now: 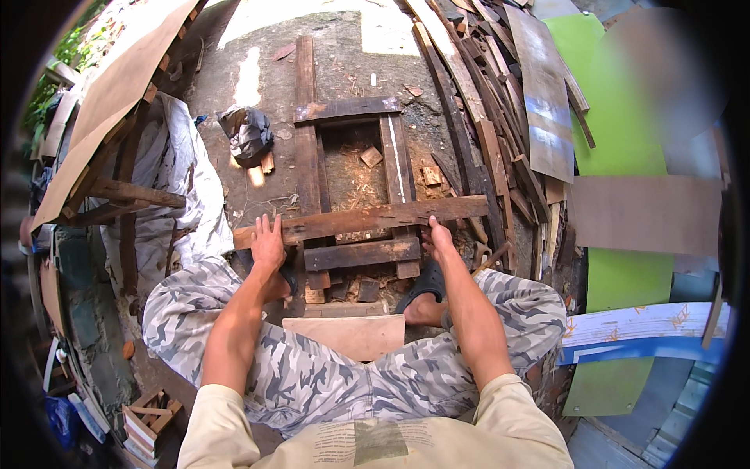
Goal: The person sits on the ground and assembles a rectangular wooden frame by placing planks on supports, hammering nails, and sawing a plank to size. The person uses a hammer and a hand saw to join and cut the wood pieces.
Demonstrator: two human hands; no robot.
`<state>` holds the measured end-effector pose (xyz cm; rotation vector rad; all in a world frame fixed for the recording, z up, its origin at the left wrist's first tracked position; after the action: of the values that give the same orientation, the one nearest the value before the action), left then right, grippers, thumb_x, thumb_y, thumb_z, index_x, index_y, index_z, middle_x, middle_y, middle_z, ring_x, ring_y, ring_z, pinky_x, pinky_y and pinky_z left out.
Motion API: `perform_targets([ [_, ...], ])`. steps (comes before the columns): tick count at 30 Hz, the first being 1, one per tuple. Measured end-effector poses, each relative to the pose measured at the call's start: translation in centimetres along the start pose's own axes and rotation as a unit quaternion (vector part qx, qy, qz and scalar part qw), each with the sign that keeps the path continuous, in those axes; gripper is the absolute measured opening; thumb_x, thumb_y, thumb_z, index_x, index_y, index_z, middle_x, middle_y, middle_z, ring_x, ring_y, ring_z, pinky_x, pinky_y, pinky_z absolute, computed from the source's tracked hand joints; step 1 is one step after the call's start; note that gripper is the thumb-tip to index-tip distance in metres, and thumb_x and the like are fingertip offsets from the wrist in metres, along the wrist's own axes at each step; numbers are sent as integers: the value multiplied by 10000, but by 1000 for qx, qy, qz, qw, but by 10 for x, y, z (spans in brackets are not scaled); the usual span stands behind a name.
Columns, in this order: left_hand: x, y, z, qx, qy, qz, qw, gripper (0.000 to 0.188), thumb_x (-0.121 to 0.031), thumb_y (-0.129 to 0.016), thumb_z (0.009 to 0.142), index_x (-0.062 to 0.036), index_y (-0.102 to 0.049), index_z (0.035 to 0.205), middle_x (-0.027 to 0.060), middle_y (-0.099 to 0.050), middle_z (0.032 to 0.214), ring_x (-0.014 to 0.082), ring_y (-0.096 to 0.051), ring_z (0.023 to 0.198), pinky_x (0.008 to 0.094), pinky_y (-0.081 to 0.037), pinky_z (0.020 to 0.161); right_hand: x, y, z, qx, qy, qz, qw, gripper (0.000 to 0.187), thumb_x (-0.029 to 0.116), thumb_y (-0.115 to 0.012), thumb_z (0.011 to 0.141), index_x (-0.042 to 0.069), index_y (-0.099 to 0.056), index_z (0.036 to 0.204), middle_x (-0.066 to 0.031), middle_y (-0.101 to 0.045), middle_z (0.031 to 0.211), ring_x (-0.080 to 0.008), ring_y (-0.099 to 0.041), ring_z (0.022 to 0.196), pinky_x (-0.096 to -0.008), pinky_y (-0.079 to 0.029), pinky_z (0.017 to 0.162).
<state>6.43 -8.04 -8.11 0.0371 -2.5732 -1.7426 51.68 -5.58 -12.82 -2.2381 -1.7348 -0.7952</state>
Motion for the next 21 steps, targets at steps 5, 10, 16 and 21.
perform_targets([
  [5,-79,17,-10,-71,-114,-55,989,880,-163,-690,799,-124,-290,1582,207,-253,1633,373,-230,1521,535,-240,1216,-11,31,-10,-6,39,-125,991,485,456,-550,1023,55,-620,1286,-42,-702,1133,-179,-627,964,-362,-496,819],
  [10,-167,24,-32,-24,-233,-83,969,896,-328,-711,864,-122,-246,1602,212,-165,1665,369,-164,1545,517,-179,1238,-49,95,-11,-151,110,-285,940,446,392,-653,945,-1,-708,1148,-173,-730,1126,-290,-672,1086,-408,-497,925],
  [16,-246,22,-64,57,-359,-47,930,931,-340,-724,847,-134,-229,1608,209,-150,1668,375,-145,1548,535,-165,1240,-82,186,-18,-269,-6,-293,918,459,305,-647,901,10,-637,1252,-252,-669,1237,-394,-616,1207,-467,-476,1019],
  [21,-298,13,-69,115,-350,-49,928,940,-376,-714,864,-158,-197,1618,206,-131,1675,389,-142,1546,568,-175,1228,-124,243,7,-295,2,-173,940,462,281,-664,896,12,-631,1270,-244,-666,1253,-379,-617,1208,-459,-470,1028],
])
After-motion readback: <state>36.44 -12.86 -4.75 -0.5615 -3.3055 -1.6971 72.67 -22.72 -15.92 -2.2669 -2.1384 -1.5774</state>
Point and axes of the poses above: each hand's wrist, its own z-axis towards the middle knuckle, its own y-axis out of the back of the hand, x = y × z, the point moved 1 cm from there along z, towards the middle knuckle
